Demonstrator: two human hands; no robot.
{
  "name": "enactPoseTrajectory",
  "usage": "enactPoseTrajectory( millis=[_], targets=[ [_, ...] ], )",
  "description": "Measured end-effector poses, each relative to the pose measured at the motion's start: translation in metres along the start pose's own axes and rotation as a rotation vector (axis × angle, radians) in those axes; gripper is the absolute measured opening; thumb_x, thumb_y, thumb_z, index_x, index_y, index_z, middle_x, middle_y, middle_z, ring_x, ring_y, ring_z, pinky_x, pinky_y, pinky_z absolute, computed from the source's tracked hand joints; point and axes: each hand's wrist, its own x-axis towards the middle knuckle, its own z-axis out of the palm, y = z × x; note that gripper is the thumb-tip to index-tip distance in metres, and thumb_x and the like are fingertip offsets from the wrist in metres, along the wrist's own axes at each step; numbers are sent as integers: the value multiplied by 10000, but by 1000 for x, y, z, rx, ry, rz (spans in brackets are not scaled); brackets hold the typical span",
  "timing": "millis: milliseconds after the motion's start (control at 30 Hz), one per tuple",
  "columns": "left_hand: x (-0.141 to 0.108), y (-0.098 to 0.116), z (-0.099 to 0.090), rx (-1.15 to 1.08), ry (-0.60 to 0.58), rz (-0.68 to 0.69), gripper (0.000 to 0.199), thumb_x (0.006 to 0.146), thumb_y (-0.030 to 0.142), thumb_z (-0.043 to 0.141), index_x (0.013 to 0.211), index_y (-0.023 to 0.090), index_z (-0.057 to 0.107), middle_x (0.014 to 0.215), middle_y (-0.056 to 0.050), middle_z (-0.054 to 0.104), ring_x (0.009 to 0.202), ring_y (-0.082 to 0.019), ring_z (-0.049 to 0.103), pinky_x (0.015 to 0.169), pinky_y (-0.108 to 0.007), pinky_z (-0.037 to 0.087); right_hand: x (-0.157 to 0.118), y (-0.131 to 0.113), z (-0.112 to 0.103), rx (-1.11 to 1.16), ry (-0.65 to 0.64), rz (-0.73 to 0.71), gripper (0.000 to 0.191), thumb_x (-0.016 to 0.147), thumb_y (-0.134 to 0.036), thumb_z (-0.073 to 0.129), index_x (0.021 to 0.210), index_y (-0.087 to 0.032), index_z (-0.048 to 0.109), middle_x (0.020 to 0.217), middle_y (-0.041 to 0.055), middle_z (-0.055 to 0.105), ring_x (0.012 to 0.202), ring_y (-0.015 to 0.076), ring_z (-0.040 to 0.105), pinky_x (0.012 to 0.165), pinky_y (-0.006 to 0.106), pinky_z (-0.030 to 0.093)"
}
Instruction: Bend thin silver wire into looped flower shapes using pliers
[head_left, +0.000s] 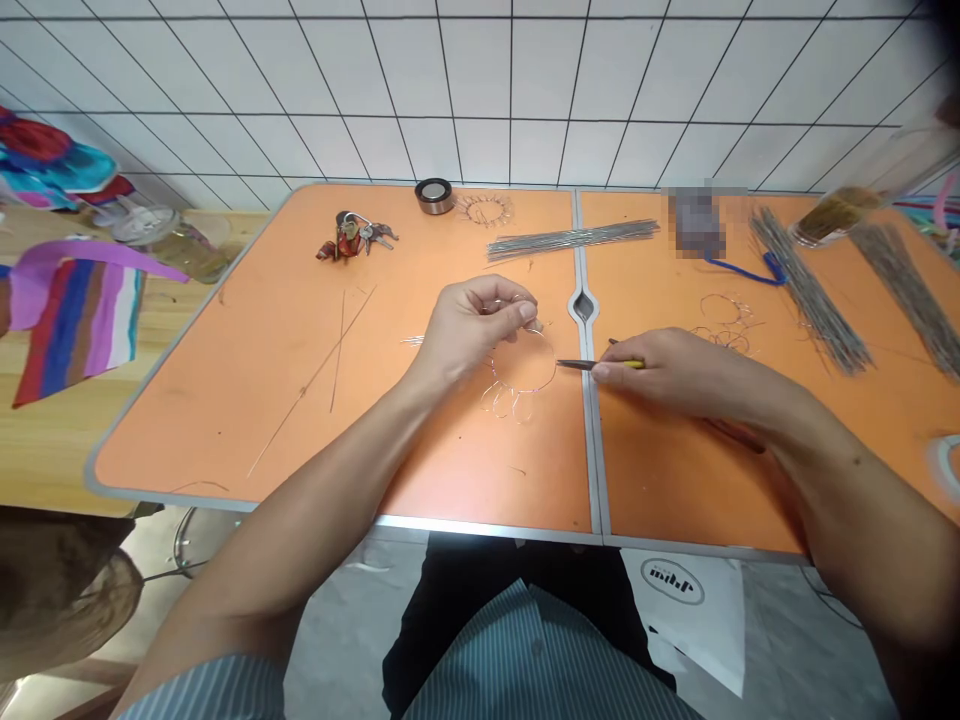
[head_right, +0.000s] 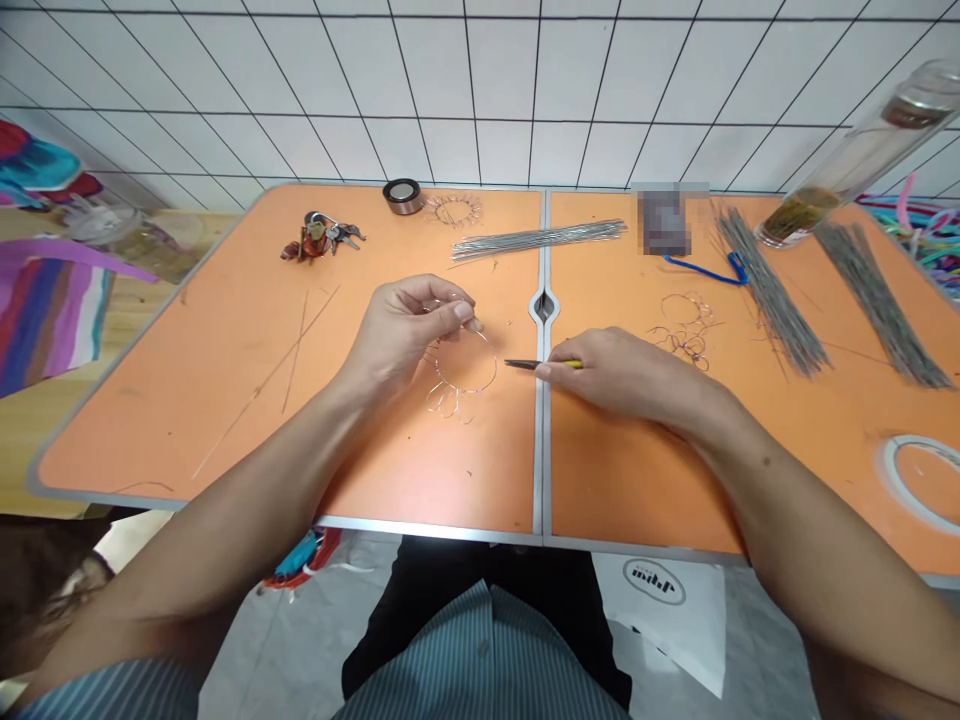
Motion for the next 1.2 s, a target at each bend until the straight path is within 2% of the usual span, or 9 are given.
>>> enactPoseTrajectory(
  millis=[100, 167, 333, 533, 700, 800, 967, 1067, 1200],
  targets=[
    [1, 0, -2, -43, 7, -37, 377, 738, 489, 989, 816, 197, 762, 776, -48, 799, 653, -133, 669, 620, -267, 502, -2, -4, 15, -167, 62, -62, 446, 1052, -634, 574, 977, -265, 813, 1010, 90, 765, 913, 282, 678, 703, 363, 405],
    [1, -2, -2, -51, 14, -65, 381, 741, 495, 988, 823, 201, 759, 785, -47, 809, 607, -117, 626, 607, -270, 495, -3, -8, 22, -231, 85, -118, 386, 1068, -548, 558, 1021, -261, 811, 1087, 101, 758, 950, 284, 679, 731, 372, 410],
    [2, -6, -4, -87, 28, -125, 328, 766, 445, 975, 825, 205, 759, 815, -45, 823, 587, -99, 593, 574, -256, 479, -2, -3, 30, -313, 118, -268, 291, 1064, -444, 594, 1077, -242, 803, 1141, 110, 737, 952, 270, 673, 771, 377, 421],
    [2, -7, -4, -151, 59, -177, 280, 796, 384, 943, 828, 185, 748, 826, -45, 816, 568, -82, 595, 543, -221, 480, 0, 10, 36, -366, 157, -288, 206, 1035, -364, 645, 1161, -246, 757, 1155, 97, 725, 968, 274, 669, 757, 370, 420],
    [4, -9, -6, -147, 130, -57, 263, 836, 380, 928, 884, 197, 744, 826, -29, 815, 560, -77, 594, 533, -205, 467, -4, 10, 43, -485, 224, -236, 195, 1046, -397, 644, 987, -212, 656, 1050, 101, 692, 867, 254, 627, 676, 359, 361],
    [5, -8, -6, -99, 148, 47, 248, 873, 388, 901, 888, 202, 738, 816, -23, 809, 551, -78, 575, 526, -208, 458, -6, 5, 45, -472, 213, -195, 212, 1053, -378, 631, 919, -216, 600, 1022, 91, 680, 815, 231, 608, 645, 350, 325],
    [3, -3, -3, -29, 164, 180, 291, 901, 445, 887, 876, 202, 729, 798, -19, 787, 552, -85, 574, 525, -222, 471, -14, -7, 49, -406, 205, -17, 274, 1043, -422, 636, 888, -247, 493, 886, 38, 682, 671, 198, 555, 590, 341, 250],
    [2, -2, -2, -16, 186, 207, 283, 911, 439, 883, 871, 203, 732, 793, -23, 790, 555, -89, 574, 527, -226, 478, -21, -8, 57, -288, 196, 7, 208, 1019, -364, 644, 930, -261, 487, 787, -4, 670, 666, 206, 575, 590, 333, 277],
    [2, -1, -3, -32, 238, 241, 280, 903, 450, 890, 882, 211, 747, 796, -21, 797, 541, -88, 564, 517, -230, 477, -30, -2, 73, -143, 213, -28, 70, 1016, -290, 639, 1014, -254, 578, 867, 7, 733, 786, 230, 684, 640, 328, 353]
  ],
)
